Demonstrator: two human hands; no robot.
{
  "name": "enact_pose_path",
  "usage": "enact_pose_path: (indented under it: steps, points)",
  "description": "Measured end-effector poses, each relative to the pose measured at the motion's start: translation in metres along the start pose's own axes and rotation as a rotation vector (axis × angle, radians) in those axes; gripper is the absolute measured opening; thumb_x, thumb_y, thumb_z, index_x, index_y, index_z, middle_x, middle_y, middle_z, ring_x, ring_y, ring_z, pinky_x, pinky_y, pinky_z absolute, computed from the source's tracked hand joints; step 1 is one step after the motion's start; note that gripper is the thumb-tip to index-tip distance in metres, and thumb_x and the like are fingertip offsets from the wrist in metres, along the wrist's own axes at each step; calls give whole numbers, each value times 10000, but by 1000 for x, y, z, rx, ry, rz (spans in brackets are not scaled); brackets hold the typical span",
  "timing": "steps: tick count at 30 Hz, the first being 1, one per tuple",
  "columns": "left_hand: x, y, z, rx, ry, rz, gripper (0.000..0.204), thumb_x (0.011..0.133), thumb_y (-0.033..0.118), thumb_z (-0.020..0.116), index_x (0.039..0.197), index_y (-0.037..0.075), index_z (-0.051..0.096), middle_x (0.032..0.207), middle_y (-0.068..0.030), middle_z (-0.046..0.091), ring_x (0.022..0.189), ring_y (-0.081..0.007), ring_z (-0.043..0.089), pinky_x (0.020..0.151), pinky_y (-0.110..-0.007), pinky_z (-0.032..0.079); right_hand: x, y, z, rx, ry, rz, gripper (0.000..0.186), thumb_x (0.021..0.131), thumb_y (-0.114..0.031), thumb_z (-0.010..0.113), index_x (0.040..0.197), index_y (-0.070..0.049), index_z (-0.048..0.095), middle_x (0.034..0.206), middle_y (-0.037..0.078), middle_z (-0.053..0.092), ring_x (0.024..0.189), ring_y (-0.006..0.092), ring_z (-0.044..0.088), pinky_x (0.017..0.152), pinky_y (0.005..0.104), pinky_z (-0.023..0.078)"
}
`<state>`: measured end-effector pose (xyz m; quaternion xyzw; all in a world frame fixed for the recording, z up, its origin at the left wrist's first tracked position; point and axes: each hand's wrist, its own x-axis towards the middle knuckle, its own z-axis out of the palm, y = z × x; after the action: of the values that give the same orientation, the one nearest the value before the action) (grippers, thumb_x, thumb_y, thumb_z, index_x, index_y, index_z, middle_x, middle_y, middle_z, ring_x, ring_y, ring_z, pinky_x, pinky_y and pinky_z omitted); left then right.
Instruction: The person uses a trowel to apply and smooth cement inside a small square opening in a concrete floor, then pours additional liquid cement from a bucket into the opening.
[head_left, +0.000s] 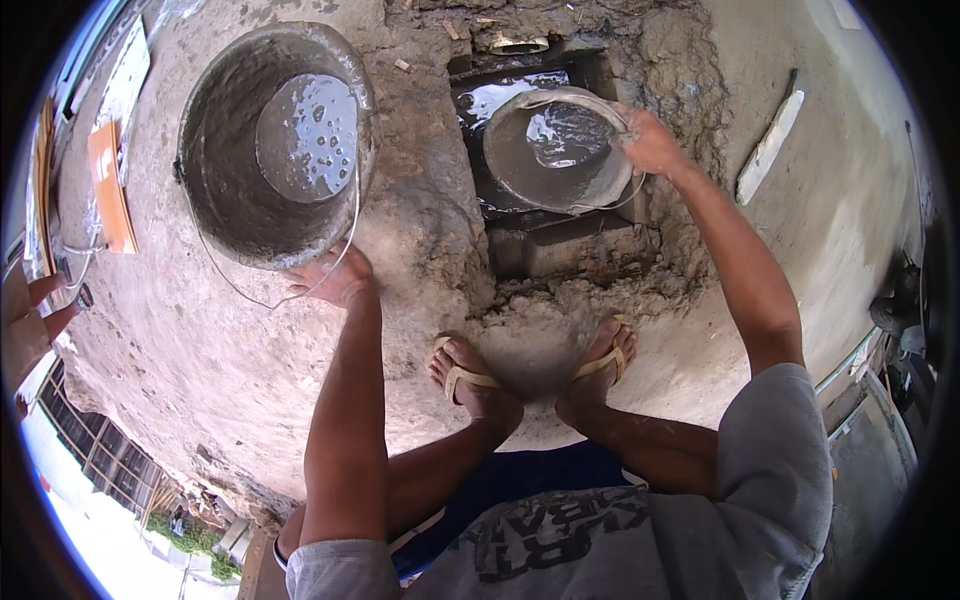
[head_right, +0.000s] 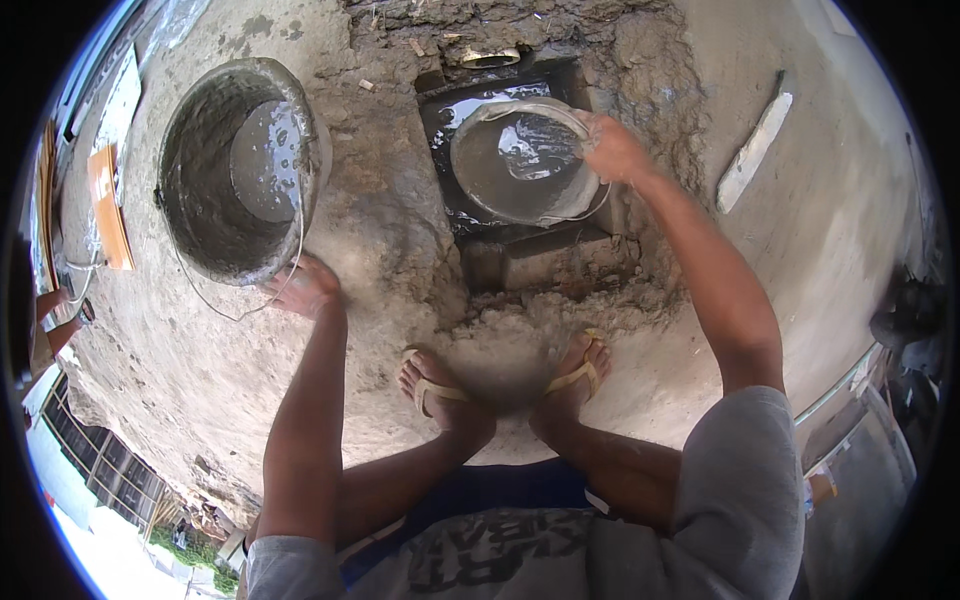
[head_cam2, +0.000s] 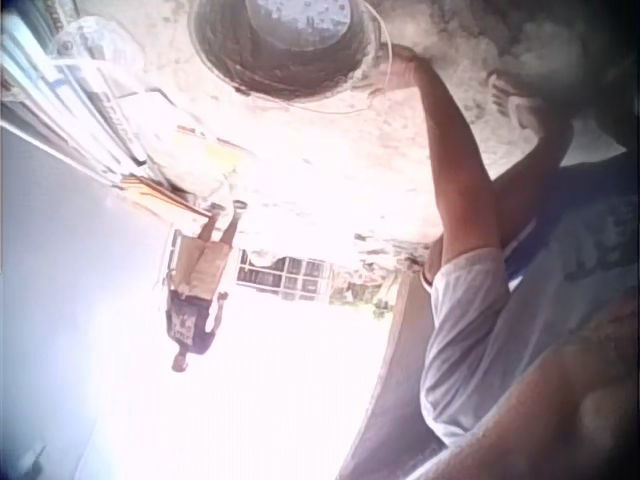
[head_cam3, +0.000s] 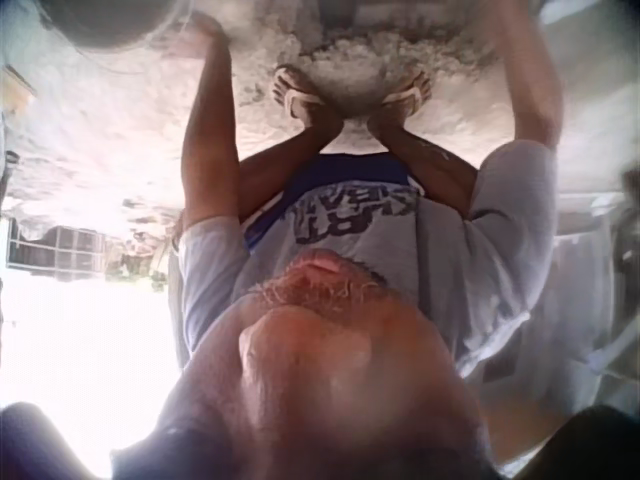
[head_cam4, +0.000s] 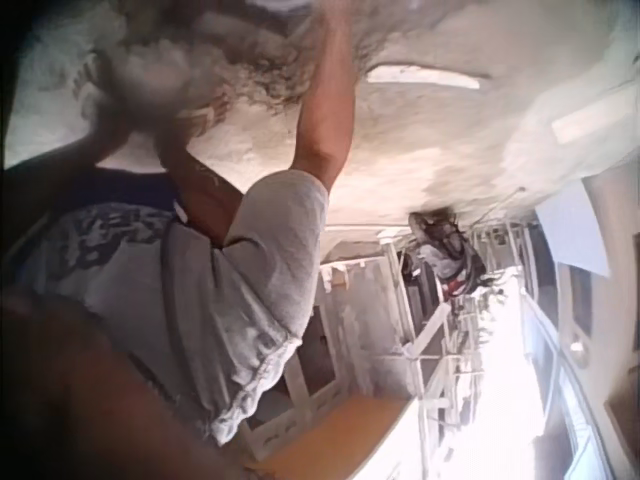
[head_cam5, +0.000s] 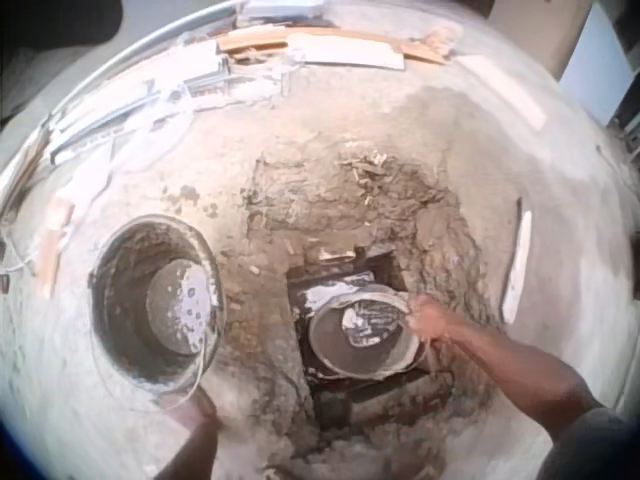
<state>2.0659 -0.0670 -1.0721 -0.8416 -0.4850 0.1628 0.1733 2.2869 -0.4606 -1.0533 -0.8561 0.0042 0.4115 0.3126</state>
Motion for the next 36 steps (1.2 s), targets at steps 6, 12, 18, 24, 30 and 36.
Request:
enact_pose_path:
  steps: [6,12,18,24,30,36]
  points:
    - [1,4,1,-196,84,-36,643,913,427,347,1416,29,308,1505,-164,243,1404,-338,174,1129,-520,147,-93,-86,-100,-118,407,-287,542,847,-220,650,1337,-71,472,785,79,595,544,124,555,445,248,483]
    - [-4,3,-15,-269,102,-51,650,921,436,335,1412,14,282,1511,-187,205,1404,-341,173,1129,-526,139,-147,-205,-115,-218,661,-799,463,804,-109,608,1244,8,520,980,113,625,788,160,587,669,265,479]
    - [-6,2,-18,-288,93,-51,681,905,439,356,1436,28,243,1524,-190,158,1404,-350,163,1134,-522,127,-145,-273,-95,-137,660,-1477,434,690,48,505,1118,80,567,1036,195,644,954,236,605,894,317,444]
    - [-11,7,-23,-314,90,-48,680,902,426,371,1433,19,247,1525,-187,156,1404,-349,166,1135,-518,123,-127,-310,-59,-170,607,-1282,300,750,37,453,1014,93,584,887,283,620,781,415,619,728,440,495]
    - [-4,2,-13,-312,120,-61,682,888,400,400,1431,16,251,1526,-170,171,1404,-339,174,1133,-516,137,-122,-322,-30,-425,693,-1273,245,833,-70,452,1002,24,603,778,217,615,655,339,640,563,406,526]
    - [-6,6,-14,-315,143,-68,673,881,394,397,1426,22,265,1521,-168,190,1399,-335,195,1128,-515,163,-127,-315,-12,-535,792,-1248,190,822,-192,594,997,-156,660,982,142,668,567,231,663,458,366,533]
